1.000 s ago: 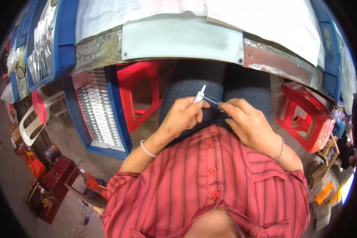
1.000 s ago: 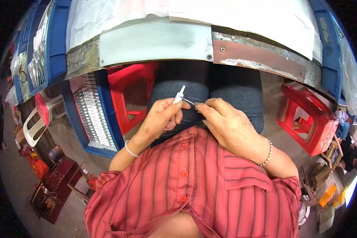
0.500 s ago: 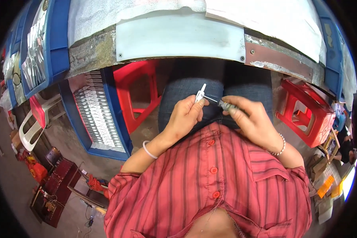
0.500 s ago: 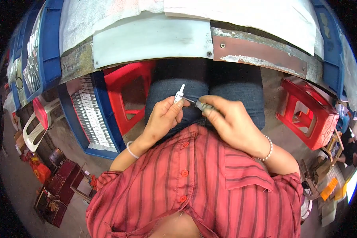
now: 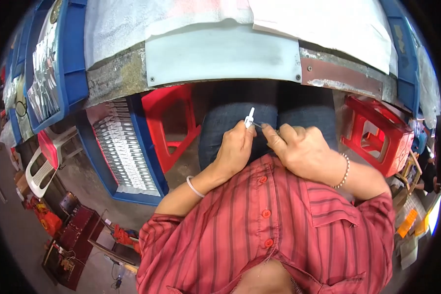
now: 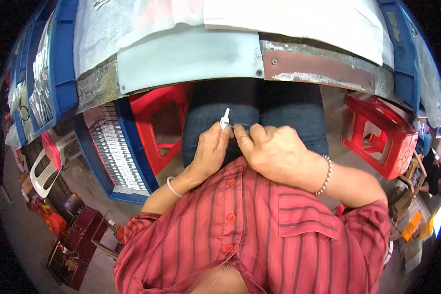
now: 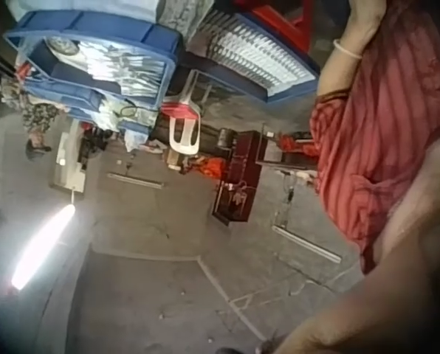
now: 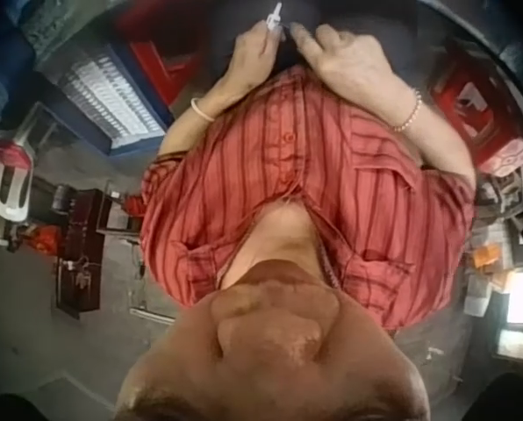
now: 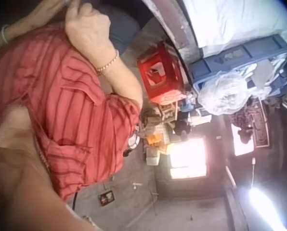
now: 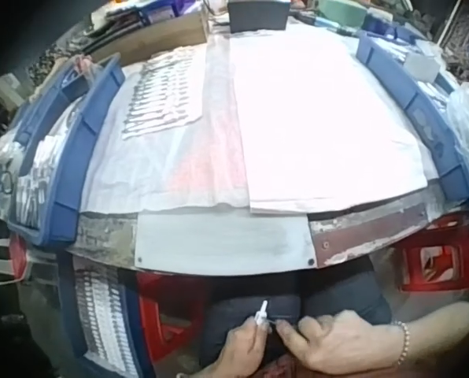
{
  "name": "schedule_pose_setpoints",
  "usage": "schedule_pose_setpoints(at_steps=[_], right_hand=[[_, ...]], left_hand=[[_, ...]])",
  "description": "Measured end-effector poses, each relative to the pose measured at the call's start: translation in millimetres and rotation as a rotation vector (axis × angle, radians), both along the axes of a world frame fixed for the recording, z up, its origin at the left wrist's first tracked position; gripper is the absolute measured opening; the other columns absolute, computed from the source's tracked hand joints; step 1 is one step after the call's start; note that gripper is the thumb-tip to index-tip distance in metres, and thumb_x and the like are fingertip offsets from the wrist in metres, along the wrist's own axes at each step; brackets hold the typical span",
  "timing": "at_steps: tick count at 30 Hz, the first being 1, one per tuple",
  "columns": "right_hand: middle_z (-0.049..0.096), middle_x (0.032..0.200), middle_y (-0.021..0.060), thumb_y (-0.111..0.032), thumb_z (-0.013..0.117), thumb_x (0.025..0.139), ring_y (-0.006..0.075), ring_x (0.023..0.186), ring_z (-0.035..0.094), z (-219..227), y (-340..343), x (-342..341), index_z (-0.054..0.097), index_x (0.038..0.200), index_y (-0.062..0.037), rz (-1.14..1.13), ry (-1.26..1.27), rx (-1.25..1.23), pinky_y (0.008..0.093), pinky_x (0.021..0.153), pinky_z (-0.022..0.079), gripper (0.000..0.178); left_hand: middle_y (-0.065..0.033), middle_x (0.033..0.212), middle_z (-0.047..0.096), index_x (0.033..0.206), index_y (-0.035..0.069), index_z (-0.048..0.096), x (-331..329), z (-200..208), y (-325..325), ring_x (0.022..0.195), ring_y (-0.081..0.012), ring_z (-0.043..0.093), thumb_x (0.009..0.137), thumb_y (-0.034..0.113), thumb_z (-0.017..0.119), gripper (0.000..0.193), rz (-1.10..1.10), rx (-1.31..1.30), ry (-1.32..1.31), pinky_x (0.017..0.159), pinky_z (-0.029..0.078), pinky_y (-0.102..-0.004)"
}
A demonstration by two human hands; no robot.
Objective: Assemble small plastic hardware components using a hand-held pick tool at a workshop station.
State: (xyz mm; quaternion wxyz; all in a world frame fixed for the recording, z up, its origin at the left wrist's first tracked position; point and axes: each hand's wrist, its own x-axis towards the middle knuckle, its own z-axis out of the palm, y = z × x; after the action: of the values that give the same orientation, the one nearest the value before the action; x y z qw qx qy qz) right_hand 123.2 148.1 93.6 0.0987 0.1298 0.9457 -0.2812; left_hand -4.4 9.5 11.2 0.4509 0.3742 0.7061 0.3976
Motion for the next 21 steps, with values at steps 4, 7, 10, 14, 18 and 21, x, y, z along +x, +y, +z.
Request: schedule_pose_setpoints(at_steps=[4, 7, 10, 14, 18, 21], right_hand=[[0.056, 0.071, 0.0135, -0.009, 0.062, 0.082, 0.0200, 0.052, 0.055, -17, 0, 4, 0.063, 0.115, -0.0033, 0.005, 0.143, -0.034, 0.0319, 0.044, 0.043, 0.033], [0.058, 0.072, 0.0138, -0.009, 0.059, 0.088, 0.0175, 0.050, 0.054, -49, -4, 13, 0.063, 0.110, 0.0010, -0.365, 0.403, -0.396, 0.0287, 0.042, 0.041, 0.025], [0.058, 0.070, 0.0144, -0.009, 0.059, 0.086, 0.0189, 0.050, 0.055, -39, -2, 9, 0.062, 0.113, -0.0007, -0.318, 0.365, -0.376, 0.0308, 0.042, 0.041, 0.028], [0.059, 0.069, 0.0143, -0.010, 0.060, 0.082, 0.0245, 0.052, 0.058, 1, 3, -7, 0.061, 0.118, -0.0046, -0.013, -0.065, -0.070, 0.0342, 0.043, 0.045, 0.036], [0.060, 0.063, 0.0175, -0.012, 0.052, 0.081, 0.0307, 0.056, 0.062, 5, -4, -16, 0.058, 0.122, -0.0029, 0.154, -0.136, 0.100, 0.0380, 0.051, 0.051, 0.043], [0.064, 0.071, 0.0161, -0.011, 0.054, 0.083, 0.0289, 0.057, 0.062, -12, 2, -15, 0.060, 0.117, 0.0019, -0.057, -0.101, -0.135, 0.0362, 0.053, 0.051, 0.037]], left_hand=[[-0.0273, 0.069, 0.059, 0.085, -0.006, 0.049, 6, -10, -5, 0.066, -0.0449, 0.060, 0.094, 0.007, 0.047, 0.016, 0.026, 0.046, 0.101, 0.055, 0.046, -0.0479], [-0.0281, 0.064, 0.056, 0.085, -0.006, 0.047, 8, -13, -5, 0.062, -0.0458, 0.059, 0.094, 0.007, 0.047, 0.016, 0.032, 0.036, 0.175, 0.051, 0.044, -0.0490], [-0.0251, 0.069, 0.059, 0.083, -0.005, 0.049, 7, -13, -6, 0.064, -0.0445, 0.060, 0.094, 0.007, 0.048, 0.016, -0.001, -0.050, 0.217, 0.054, 0.045, -0.0480], [-0.0271, 0.064, 0.056, 0.083, -0.005, 0.048, 4, -18, -4, 0.062, -0.0457, 0.059, 0.093, 0.007, 0.048, 0.016, 0.020, 0.082, 0.148, 0.051, 0.044, -0.0489], [-0.0291, 0.062, 0.055, 0.085, -0.007, 0.047, 7, -24, -4, 0.062, -0.0469, 0.058, 0.093, 0.008, 0.049, 0.017, 0.048, 0.086, 0.118, 0.051, 0.044, -0.0515], [-0.0295, 0.062, 0.055, 0.085, -0.007, 0.047, 7, -28, -6, 0.060, -0.0470, 0.058, 0.093, 0.010, 0.049, 0.019, 0.068, 0.061, 0.147, 0.050, 0.044, -0.0517]])
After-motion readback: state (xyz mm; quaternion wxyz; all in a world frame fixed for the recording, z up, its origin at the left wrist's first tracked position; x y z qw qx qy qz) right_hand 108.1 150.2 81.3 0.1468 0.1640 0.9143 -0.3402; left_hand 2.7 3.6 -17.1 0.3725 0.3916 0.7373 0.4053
